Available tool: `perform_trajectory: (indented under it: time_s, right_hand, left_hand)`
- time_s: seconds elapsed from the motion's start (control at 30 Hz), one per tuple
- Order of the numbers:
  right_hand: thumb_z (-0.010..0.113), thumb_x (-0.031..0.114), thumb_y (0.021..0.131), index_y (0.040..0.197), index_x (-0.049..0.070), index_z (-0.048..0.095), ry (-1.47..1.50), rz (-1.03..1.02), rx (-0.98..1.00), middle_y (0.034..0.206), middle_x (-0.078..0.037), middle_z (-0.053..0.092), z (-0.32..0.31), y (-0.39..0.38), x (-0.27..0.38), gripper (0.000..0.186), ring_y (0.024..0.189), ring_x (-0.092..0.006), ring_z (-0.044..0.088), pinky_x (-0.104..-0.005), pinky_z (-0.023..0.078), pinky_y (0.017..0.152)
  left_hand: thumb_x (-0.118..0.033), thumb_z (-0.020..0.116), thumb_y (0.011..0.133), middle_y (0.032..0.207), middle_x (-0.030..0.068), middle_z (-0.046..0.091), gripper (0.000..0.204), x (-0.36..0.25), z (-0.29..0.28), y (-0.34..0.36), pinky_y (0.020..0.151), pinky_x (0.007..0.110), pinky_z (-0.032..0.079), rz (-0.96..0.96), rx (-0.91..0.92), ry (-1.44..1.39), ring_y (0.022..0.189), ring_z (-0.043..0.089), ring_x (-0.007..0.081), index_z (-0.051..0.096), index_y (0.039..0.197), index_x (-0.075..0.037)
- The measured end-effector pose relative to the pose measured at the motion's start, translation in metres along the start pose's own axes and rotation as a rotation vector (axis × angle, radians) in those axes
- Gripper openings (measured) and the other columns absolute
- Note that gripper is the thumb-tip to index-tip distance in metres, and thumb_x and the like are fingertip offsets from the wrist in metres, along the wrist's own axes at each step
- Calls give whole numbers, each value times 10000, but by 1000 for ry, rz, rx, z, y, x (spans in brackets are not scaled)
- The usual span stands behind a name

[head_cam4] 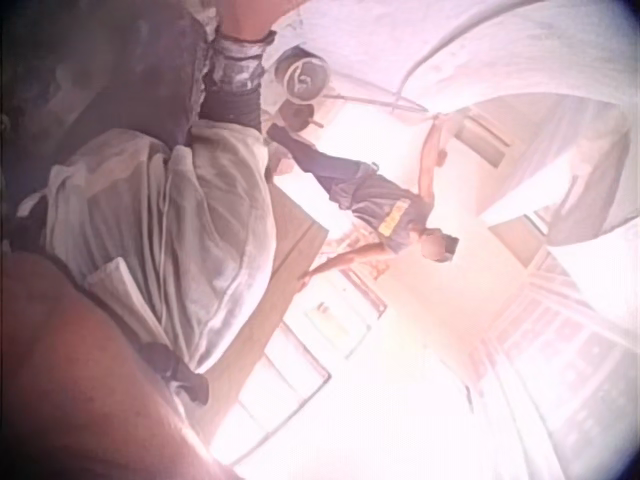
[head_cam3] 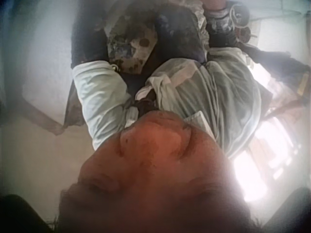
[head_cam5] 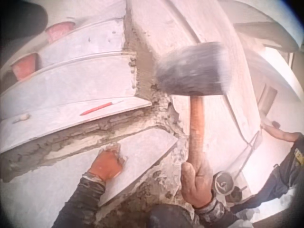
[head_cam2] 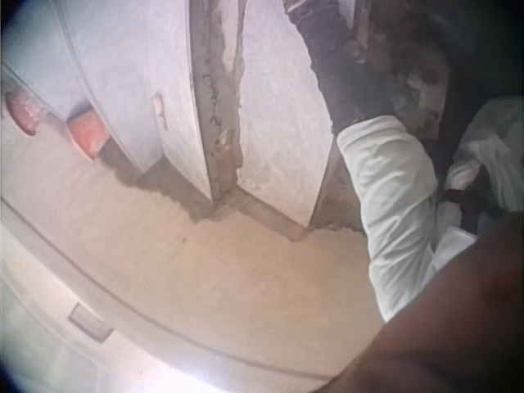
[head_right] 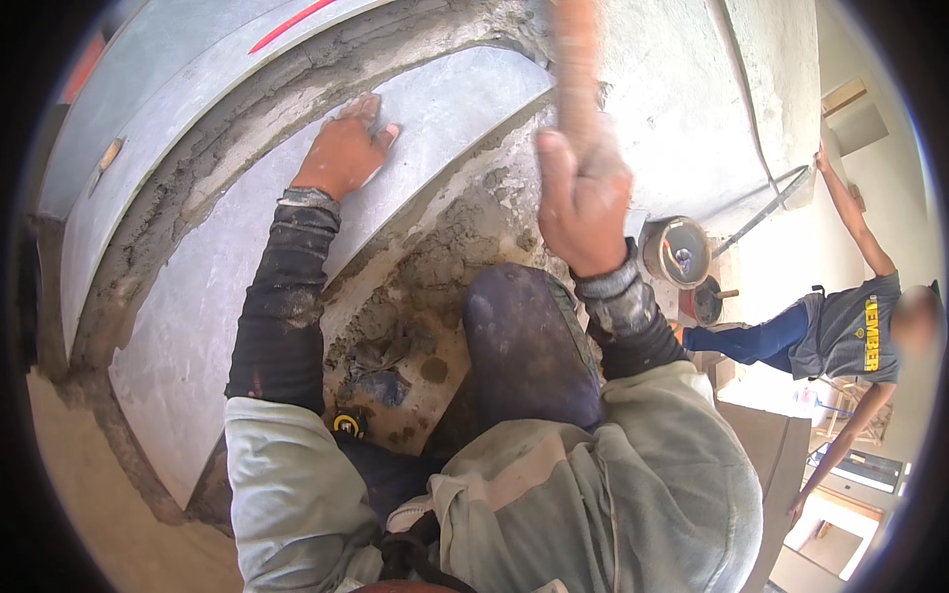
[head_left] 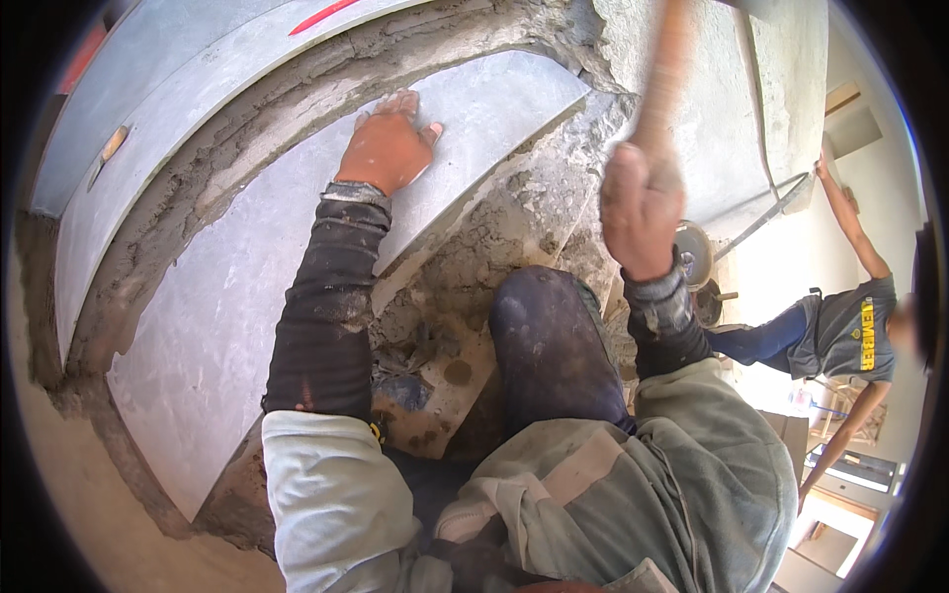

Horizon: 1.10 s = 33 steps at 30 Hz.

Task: The person installs stone tiles on concrete steps by applying mortar, positioning the tiles, and tapping them into place with a rubber mallet. The person also uses a measuring tape to check the dimensions of the tiles and the stairs.

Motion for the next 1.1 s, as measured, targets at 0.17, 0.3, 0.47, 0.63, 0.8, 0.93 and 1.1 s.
perform_trajectory:
  time_s: [0.17,0.3,0.47,0.63,0.8,0.93,1.1]
  right_hand:
    - [547,204,1020,957,66,528,389,52,-41,653,42,509,-11,-4,-10,153,494,-58,500,-195,393,400]
    - [527,299,1033,1028,-33,543,-424,85,358,579,-49,538,16,-12,-43,333,456,-128,501,-326,385,388]
    - [547,207,1008,978,-44,560,-7,-79,-48,598,-87,528,1,-4,12,253,486,-195,524,-353,399,442]
    - [544,176,1003,937,-33,557,-306,51,292,581,-81,521,21,-32,-35,219,469,-190,513,-361,394,442]
    - [565,185,1001,955,-42,530,-149,57,89,566,-57,508,7,-9,22,234,470,-178,518,-357,395,440]
    - [565,213,1007,925,-22,518,-142,33,128,546,-50,500,18,-27,3,254,459,-164,516,-331,391,412]
    - [500,301,1044,923,24,512,-159,223,287,569,-7,515,18,-11,11,303,479,-120,519,-290,401,382]
  left_hand:
    - [-471,422,1013,1563,169,371,680,-3,0,2,1189,462,266,20,4,-38,1442,350,331,351,1515,-18]
    - [-477,412,1013,1566,160,371,681,-5,-2,7,1203,475,237,6,52,-70,1452,340,321,355,1516,-22]
    - [-459,403,1018,1563,162,376,662,-3,-2,0,1207,458,234,-5,55,-66,1451,341,324,357,1517,-27]
    - [-451,405,1016,1563,161,376,655,-11,-4,6,1204,455,241,0,85,-72,1447,347,326,359,1518,-33]
    - [-429,410,1015,1568,154,370,630,3,-3,4,1201,459,245,1,51,-73,1446,350,321,375,1511,-42]
    - [-416,441,1001,1548,168,399,621,-1,-6,3,1197,456,252,25,19,-130,1434,369,324,403,1491,-36]
    - [-380,480,988,1514,190,437,607,13,-16,0,1163,424,318,-11,93,-130,1395,422,339,431,1464,-7]
Point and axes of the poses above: each hand's wrist, its own y-axis towards the middle knuckle, its own z-axis out of the palm, x = y × z, the point moved 3 cm from there along y, towards the middle knuckle
